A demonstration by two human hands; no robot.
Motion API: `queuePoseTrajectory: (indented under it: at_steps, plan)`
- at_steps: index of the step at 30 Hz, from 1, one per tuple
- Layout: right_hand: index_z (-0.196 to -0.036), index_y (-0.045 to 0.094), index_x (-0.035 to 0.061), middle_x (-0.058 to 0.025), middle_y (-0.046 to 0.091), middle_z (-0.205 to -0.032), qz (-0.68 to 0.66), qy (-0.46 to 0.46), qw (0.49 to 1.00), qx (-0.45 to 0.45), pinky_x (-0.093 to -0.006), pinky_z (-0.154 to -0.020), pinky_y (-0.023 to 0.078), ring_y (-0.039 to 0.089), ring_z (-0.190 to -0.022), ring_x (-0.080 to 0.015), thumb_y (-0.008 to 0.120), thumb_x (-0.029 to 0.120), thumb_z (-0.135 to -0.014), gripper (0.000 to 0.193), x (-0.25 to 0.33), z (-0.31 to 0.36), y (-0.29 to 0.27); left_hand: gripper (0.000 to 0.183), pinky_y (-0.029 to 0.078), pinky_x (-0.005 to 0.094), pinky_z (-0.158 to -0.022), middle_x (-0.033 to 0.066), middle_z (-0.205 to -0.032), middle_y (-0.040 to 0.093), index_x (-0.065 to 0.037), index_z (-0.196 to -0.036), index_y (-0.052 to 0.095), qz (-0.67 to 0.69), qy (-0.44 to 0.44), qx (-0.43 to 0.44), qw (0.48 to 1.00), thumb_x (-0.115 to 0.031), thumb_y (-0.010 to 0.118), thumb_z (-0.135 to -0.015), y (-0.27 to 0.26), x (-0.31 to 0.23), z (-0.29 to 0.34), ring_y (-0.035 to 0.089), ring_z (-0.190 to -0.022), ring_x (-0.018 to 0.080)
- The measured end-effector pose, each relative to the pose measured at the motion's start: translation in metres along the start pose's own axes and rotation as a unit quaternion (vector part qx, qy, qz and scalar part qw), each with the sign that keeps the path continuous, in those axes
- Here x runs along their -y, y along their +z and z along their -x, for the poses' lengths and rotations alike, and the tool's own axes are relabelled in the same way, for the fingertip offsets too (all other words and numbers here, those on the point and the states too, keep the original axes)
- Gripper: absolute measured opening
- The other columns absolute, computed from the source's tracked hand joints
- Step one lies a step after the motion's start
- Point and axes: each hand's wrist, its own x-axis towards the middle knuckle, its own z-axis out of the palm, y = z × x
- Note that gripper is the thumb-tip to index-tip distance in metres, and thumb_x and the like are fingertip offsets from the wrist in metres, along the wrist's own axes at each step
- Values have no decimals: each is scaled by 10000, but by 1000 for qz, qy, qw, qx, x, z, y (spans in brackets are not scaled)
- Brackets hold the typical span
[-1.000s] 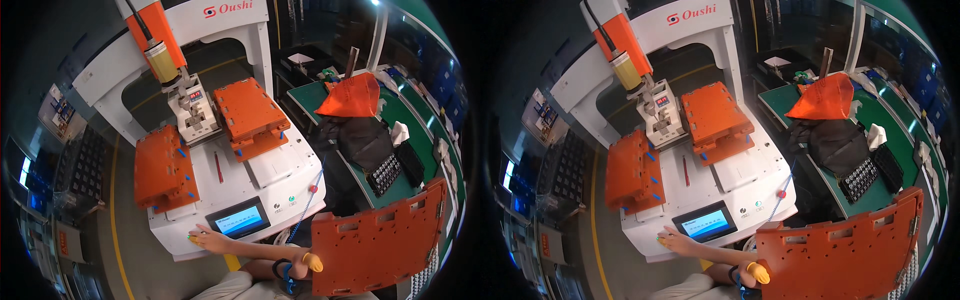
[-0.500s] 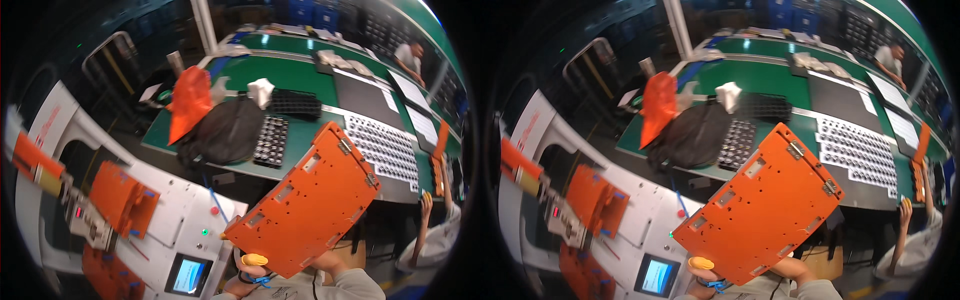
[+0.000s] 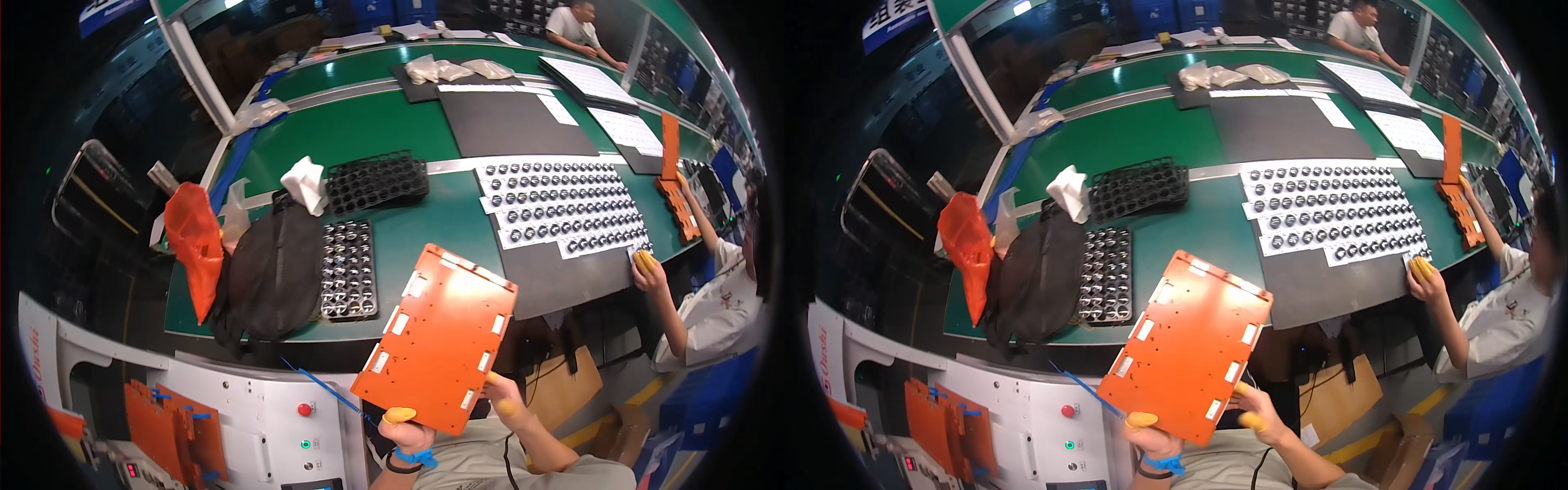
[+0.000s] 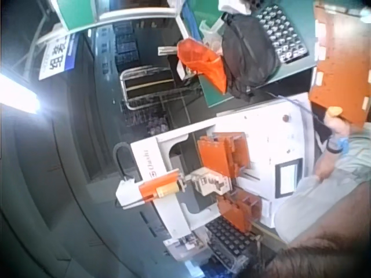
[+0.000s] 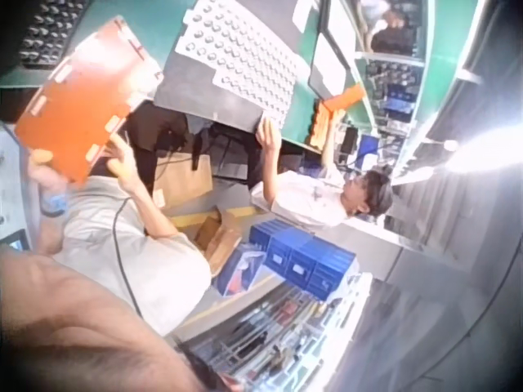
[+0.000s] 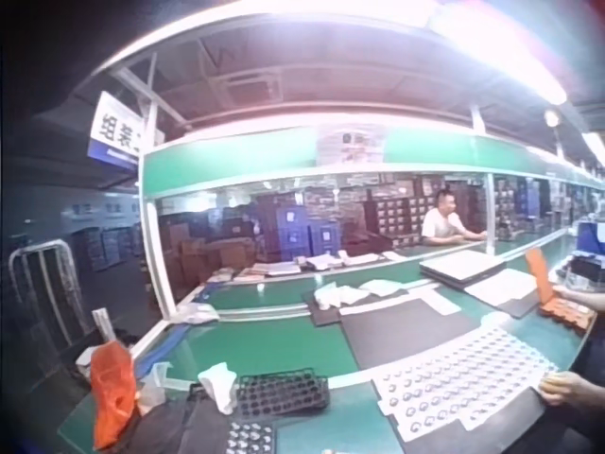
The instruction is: The person places orange trays into a press machine, then removes them and places them on a table. They pick up small white components and place them into the trays, repeating this process multiple times. The person also handles small black components and places them into the trays.
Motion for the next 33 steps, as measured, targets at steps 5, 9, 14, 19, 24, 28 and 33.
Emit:
queuePoseTrajectory:
  at_steps: [5,9,14,19,24,28,33]
  plan:
    - [-1288,542,-26,-82,643,-1181,-17,90,995,-33,-324,-920,498,627,-1039,-159,698,102,-875,460,16,-32,5,546,483,445,-974,122,-1223,589,-16,-1311,497,-53,-34,-68,996,-163,552,-788,23,3,-18,592,-1120,303]
    - [-1245,562,-51,-86,653,-1150,-53,78,994,-54,-307,-915,496,627,-1039,-141,693,122,-847,453,33,-54,-10,549,488,454,-957,102,-1264,567,-64,-1368,453,-76,-76,-50,993,-197,585,-852,26,7,-16,586,-1127,285]
    - [-1224,564,-24,-75,654,-1102,-170,27,979,-110,-318,-909,511,642,-1020,-147,607,259,-896,435,63,-81,-21,609,500,291,-903,35,-1115,646,0,-1241,543,-268,-96,162,945,-173,868,-756,11,-12,-46,635,-987,141]
    - [-1284,540,-3,-62,632,-1174,-197,66,952,-226,-316,-950,483,605,-1086,-136,551,241,-953,412,69,-72,-27,623,530,295,-889,100,-1075,678,8,-1177,515,-267,-92,197,939,-99,897,-698,25,-6,-68,662,-984,156]
    - [-1399,440,-16,-106,577,-1305,-9,-4,987,-160,-320,-988,456,574,-1163,-157,595,195,-961,511,69,-55,-30,537,556,297,-825,110,-970,700,-12,-1021,536,-373,-27,191,908,-123,922,-665,15,-18,-78,690,-913,162]
    - [-1474,322,-27,-188,444,-1427,237,-25,960,-148,-414,-1090,373,487,-1272,-293,740,228,-864,782,85,-56,-18,537,493,258,-648,56,-883,680,-17,-872,637,-594,80,149,786,-314,959,-561,20,-28,-90,620,-740,141]
    - [-1494,276,-17,-248,324,-1480,610,-162,762,-144,-552,-1136,264,330,-1370,-422,881,407,-662,1113,104,-70,3,561,424,305,-639,37,-864,628,-17,-851,689,-674,277,161,666,-359,957,-497,21,-23,-102,518,-837,199]
